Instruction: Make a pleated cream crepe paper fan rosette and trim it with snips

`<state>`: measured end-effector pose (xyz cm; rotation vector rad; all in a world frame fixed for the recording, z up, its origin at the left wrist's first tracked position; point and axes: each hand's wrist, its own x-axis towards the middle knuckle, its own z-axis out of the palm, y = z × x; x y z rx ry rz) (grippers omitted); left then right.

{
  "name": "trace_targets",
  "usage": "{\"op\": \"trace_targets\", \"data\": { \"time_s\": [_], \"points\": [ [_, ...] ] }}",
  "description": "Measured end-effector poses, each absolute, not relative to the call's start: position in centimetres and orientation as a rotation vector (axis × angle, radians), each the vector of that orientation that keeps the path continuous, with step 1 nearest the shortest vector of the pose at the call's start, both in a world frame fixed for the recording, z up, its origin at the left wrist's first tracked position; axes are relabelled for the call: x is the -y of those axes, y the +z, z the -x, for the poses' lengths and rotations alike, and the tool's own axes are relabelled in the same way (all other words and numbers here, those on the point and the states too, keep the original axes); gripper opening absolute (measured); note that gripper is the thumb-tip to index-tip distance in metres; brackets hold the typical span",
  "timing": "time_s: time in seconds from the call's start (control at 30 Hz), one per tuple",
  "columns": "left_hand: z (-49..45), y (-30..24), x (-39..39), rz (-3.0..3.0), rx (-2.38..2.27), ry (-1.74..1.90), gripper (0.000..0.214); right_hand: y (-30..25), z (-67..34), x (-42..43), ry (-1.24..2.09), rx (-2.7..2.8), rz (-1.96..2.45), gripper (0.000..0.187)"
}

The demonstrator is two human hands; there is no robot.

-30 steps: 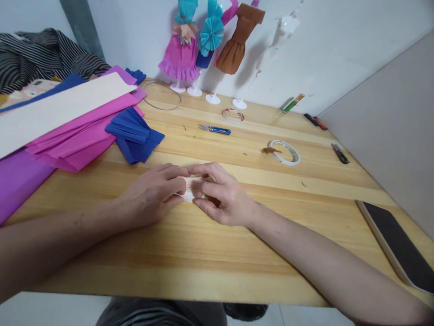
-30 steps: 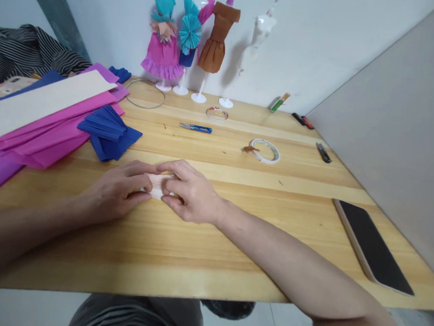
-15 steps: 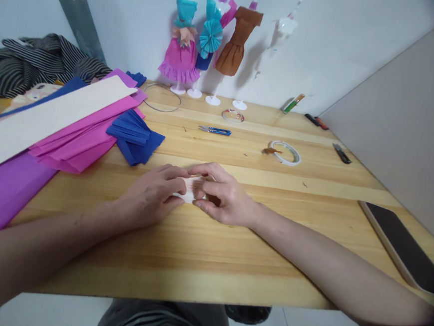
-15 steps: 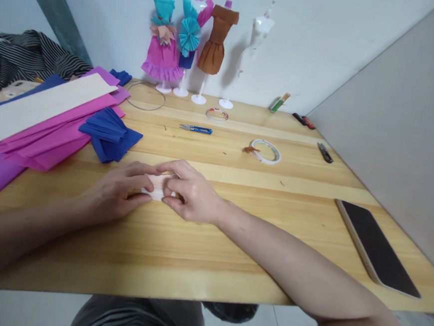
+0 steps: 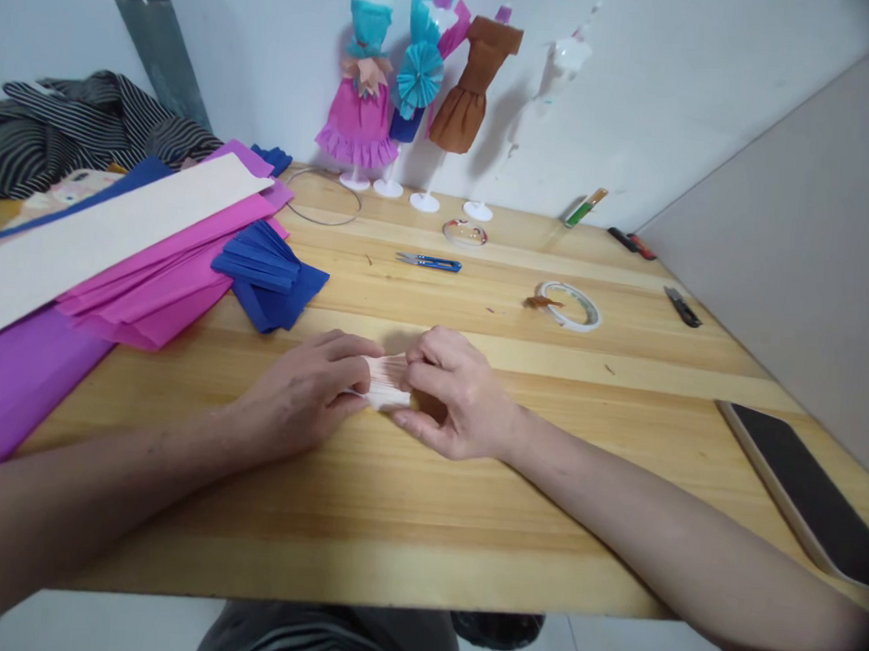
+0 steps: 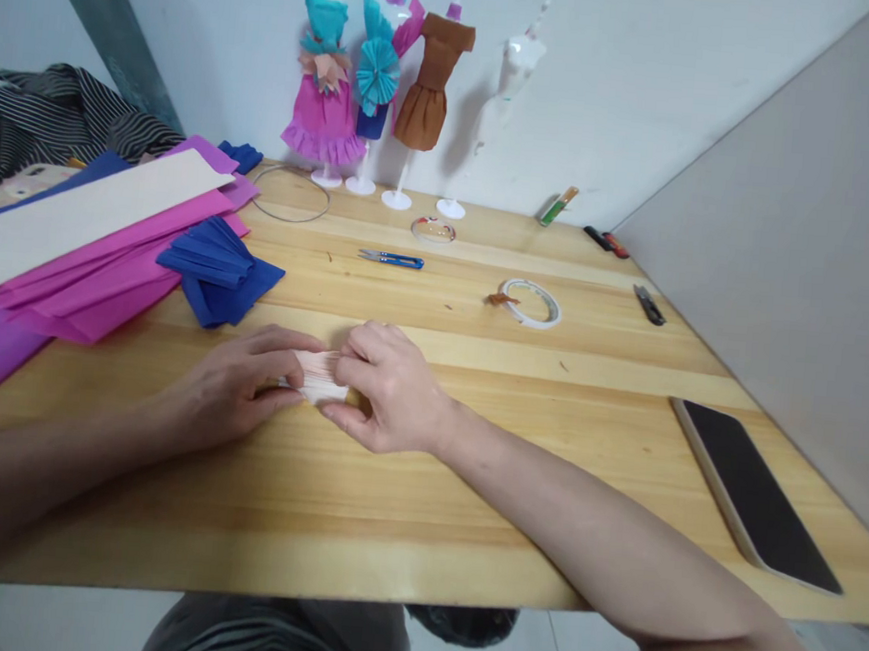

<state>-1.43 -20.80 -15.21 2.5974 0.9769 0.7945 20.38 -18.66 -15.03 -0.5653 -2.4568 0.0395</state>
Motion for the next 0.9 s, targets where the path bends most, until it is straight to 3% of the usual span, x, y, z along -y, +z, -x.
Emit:
{"op": "trace_targets", "data": {
  "time_s": [0.9],
  "points": [
    [1.3,-15.16,20.65,-2.644,-0.916,0.855,0.012,-15.38,-20.07,18.52,0.081,2.483,0.449,0.014]
  ]
}}
